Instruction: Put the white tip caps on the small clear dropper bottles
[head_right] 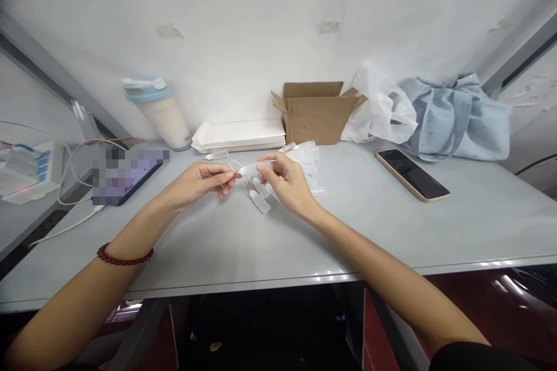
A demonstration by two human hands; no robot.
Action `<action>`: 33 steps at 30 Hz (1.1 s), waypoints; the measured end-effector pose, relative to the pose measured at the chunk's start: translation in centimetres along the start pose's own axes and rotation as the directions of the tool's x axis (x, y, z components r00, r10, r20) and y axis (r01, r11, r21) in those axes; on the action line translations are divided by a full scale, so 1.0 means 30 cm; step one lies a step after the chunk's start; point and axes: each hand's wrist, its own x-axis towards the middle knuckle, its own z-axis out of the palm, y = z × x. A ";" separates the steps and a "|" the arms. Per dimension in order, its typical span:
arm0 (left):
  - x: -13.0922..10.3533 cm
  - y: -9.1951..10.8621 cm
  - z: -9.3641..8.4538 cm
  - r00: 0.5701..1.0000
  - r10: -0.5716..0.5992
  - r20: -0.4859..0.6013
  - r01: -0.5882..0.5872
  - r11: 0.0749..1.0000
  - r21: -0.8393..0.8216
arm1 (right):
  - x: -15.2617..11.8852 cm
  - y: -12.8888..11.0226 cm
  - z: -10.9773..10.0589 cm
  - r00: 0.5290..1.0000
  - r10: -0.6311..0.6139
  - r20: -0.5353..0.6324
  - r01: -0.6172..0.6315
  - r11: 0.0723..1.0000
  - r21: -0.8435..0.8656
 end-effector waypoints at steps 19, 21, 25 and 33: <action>-0.002 0.004 0.004 0.999 -0.002 -0.033 0.003 1.000 0.031 | 0.001 -0.002 -0.007 0.999 0.033 -0.015 -0.032 0.996 0.084; -0.002 0.003 0.003 1.000 -0.001 -0.030 0.001 1.000 0.028 | 0.001 -0.002 -0.006 0.999 0.032 -0.012 -0.031 0.997 0.070; -0.002 0.002 0.003 1.000 0.005 -0.023 -0.005 1.000 0.015 | -0.001 -0.006 -0.004 1.000 0.026 -0.015 -0.025 0.999 0.042; -0.001 -0.004 0.008 1.000 0.011 -0.023 -0.010 0.999 0.030 | -0.004 0.012 0.003 1.000 -0.002 0.010 0.002 1.000 -0.009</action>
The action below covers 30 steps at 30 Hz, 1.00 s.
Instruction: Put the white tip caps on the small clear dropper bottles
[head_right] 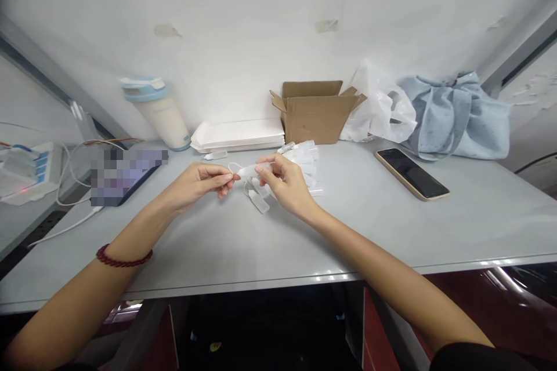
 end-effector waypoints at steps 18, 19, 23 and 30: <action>-0.001 -0.001 0.015 1.000 0.010 0.014 -0.010 1.000 -0.008 | -0.008 0.015 0.008 0.998 -0.005 0.055 0.007 0.999 -0.039; -0.001 -0.001 0.014 1.000 0.011 0.013 -0.011 1.000 -0.009 | -0.007 0.016 0.008 0.998 -0.005 0.056 0.007 0.999 -0.038; 0.000 0.003 0.012 1.000 0.009 0.021 -0.009 1.000 -0.006 | -0.001 0.018 0.006 0.998 -0.009 0.066 0.010 1.000 -0.005; 0.002 0.011 0.020 0.999 -0.017 0.040 0.017 1.000 0.003 | -0.001 0.013 0.004 0.995 -0.006 0.099 0.002 0.999 0.040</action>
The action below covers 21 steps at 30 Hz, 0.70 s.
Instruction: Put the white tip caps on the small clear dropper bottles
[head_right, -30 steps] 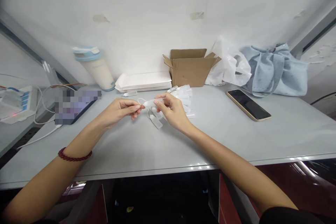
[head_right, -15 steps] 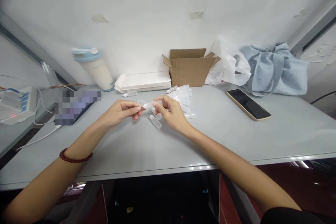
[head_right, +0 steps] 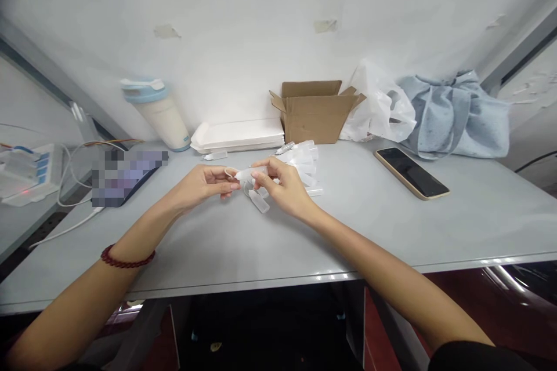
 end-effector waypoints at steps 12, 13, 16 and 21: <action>-0.002 0.004 -0.006 0.992 0.035 -0.125 -0.028 0.998 0.053 | 0.003 -0.007 -0.007 0.998 0.040 -0.039 -0.041 0.998 -0.040; -0.002 0.002 -0.004 0.992 0.042 -0.120 -0.035 0.998 0.057 | 0.001 -0.006 -0.005 0.998 0.042 -0.040 -0.044 0.998 -0.039; -0.004 -0.005 0.000 0.992 0.055 -0.115 -0.047 0.997 0.066 | -0.005 -0.005 -0.002 0.998 0.051 -0.046 -0.052 0.998 -0.037; -0.007 -0.013 -0.003 0.992 0.068 -0.109 -0.063 0.997 0.049 | -0.009 -0.005 0.001 0.998 0.047 -0.051 -0.049 0.998 -0.039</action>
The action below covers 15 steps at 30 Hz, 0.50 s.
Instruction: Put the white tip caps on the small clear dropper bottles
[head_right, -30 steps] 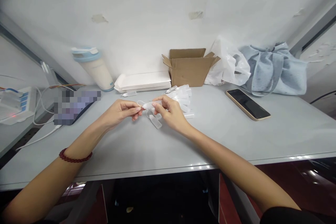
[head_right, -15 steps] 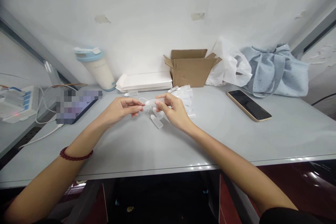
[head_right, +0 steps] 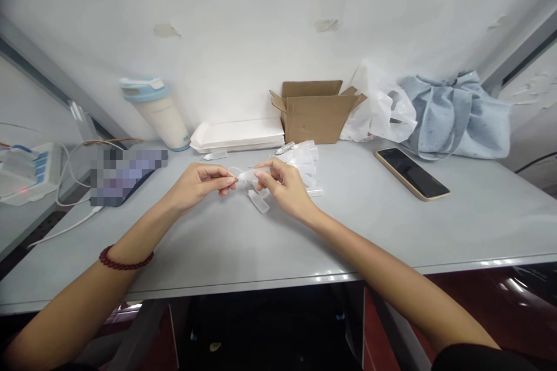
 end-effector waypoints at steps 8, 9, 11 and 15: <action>0.005 -0.007 0.000 1.000 -0.015 0.005 0.015 1.000 -0.012 | -0.002 0.008 0.002 1.000 -0.019 0.009 0.019 1.000 -0.019; 0.006 -0.008 0.001 1.000 -0.022 0.007 0.022 1.000 -0.016 | -0.002 0.008 0.001 1.000 -0.022 0.010 0.022 0.999 -0.025; 0.007 -0.007 -0.001 0.999 -0.037 0.022 0.038 0.999 -0.031 | 0.001 0.007 0.000 1.000 -0.025 0.019 0.026 0.999 -0.035; 0.013 0.002 -0.023 0.997 -0.070 0.022 0.071 0.995 -0.065 | 0.004 0.008 0.008 1.000 -0.007 0.023 0.008 0.997 -0.072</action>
